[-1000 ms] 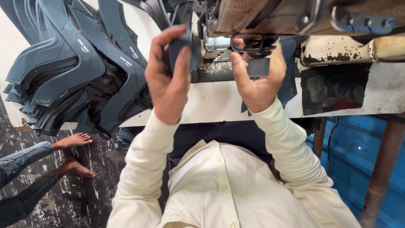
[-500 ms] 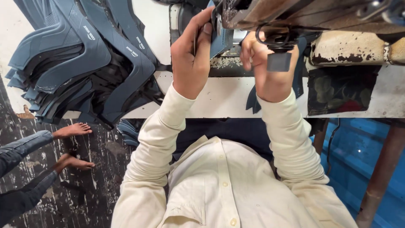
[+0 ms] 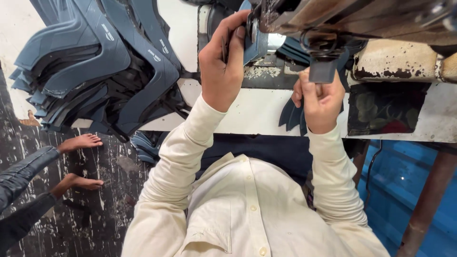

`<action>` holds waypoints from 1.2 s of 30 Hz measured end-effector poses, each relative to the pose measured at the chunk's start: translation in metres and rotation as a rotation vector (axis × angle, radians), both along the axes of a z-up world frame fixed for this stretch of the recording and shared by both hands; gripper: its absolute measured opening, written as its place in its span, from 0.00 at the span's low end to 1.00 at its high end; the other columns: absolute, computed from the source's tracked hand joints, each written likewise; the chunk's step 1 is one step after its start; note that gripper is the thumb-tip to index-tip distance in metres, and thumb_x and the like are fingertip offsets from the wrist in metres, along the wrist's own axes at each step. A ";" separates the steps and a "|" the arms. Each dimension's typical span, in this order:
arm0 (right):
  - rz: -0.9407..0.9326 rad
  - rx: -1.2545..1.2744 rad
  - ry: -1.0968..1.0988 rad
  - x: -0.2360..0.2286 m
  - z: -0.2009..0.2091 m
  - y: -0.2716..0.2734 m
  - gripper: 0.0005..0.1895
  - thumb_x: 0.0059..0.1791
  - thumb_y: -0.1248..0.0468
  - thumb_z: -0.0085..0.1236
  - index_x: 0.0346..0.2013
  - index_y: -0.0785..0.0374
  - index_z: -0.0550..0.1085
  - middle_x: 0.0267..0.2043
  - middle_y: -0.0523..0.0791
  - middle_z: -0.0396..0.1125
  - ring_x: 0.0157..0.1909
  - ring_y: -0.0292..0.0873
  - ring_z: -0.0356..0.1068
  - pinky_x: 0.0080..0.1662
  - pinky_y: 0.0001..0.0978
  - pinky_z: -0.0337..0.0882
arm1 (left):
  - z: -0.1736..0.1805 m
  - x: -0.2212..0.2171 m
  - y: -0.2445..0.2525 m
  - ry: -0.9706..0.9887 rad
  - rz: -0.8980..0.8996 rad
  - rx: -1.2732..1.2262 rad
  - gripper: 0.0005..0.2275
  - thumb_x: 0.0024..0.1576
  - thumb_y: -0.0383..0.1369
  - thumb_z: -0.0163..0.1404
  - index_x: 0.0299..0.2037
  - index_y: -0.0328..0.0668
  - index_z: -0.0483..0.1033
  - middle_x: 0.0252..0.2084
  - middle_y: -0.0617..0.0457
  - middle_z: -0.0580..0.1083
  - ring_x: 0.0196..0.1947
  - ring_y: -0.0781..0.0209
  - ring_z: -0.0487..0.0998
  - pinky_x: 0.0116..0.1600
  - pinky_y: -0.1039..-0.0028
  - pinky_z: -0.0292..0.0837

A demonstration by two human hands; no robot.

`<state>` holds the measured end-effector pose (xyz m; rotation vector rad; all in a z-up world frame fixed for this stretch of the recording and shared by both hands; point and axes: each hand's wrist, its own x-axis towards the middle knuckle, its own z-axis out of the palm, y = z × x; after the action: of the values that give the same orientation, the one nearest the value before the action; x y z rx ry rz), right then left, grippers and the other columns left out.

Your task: The person uses a sewing machine to stitch a strap onto a dark shoe sole. They repeatedly guide the sole and strap under the needle, then remove the stitched piece and pick up a new sole from a stack to continue the process.

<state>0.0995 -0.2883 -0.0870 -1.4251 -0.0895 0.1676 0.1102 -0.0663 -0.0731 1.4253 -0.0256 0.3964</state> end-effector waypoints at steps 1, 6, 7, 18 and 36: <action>0.018 0.008 -0.055 -0.004 0.002 -0.002 0.07 0.62 0.68 0.54 0.45 0.65 0.65 0.32 0.43 0.62 0.29 0.35 0.63 0.30 0.27 0.65 | 0.001 -0.001 0.000 -0.003 0.022 0.044 0.09 0.75 0.23 0.42 0.62 0.35 0.72 0.47 0.59 0.77 0.46 0.77 0.73 0.54 0.87 0.69; 0.032 -0.034 -0.144 0.002 0.022 0.011 0.08 0.64 0.65 0.54 0.45 0.66 0.65 0.32 0.44 0.65 0.29 0.36 0.67 0.32 0.27 0.69 | 0.009 0.003 -0.004 -0.023 0.101 0.199 0.10 0.74 0.22 0.44 0.62 0.39 0.72 0.44 0.58 0.78 0.42 0.77 0.74 0.50 0.87 0.70; 0.016 -0.042 -0.145 0.004 0.022 0.014 0.08 0.64 0.66 0.55 0.45 0.66 0.66 0.33 0.44 0.66 0.30 0.36 0.67 0.32 0.27 0.69 | 0.010 0.005 -0.004 -0.017 0.126 0.239 0.10 0.73 0.23 0.44 0.62 0.40 0.72 0.43 0.58 0.78 0.41 0.77 0.75 0.49 0.86 0.71; -0.058 -0.048 -0.192 -0.021 0.020 0.002 0.15 0.58 0.65 0.61 0.56 0.64 0.68 0.49 0.44 0.69 0.47 0.34 0.72 0.46 0.25 0.74 | -0.005 0.030 0.020 -0.008 -0.002 0.159 0.12 0.73 0.31 0.37 0.53 0.27 0.70 0.39 0.48 0.71 0.36 0.64 0.71 0.40 0.69 0.67; -0.335 -0.952 -0.217 -0.035 -0.013 -0.156 0.05 0.60 0.68 0.47 0.49 0.67 0.70 0.41 0.50 0.68 0.41 0.46 0.71 0.45 0.38 0.68 | -0.010 -0.067 -0.083 0.283 -0.187 0.378 0.14 0.66 0.39 0.45 0.53 0.37 0.75 0.47 0.45 0.74 0.43 0.52 0.76 0.50 0.66 0.72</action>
<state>0.0649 -0.4444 -0.0999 -2.3778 0.0662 -0.2649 0.0429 -0.1490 -0.0828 1.8247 -0.0044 0.0309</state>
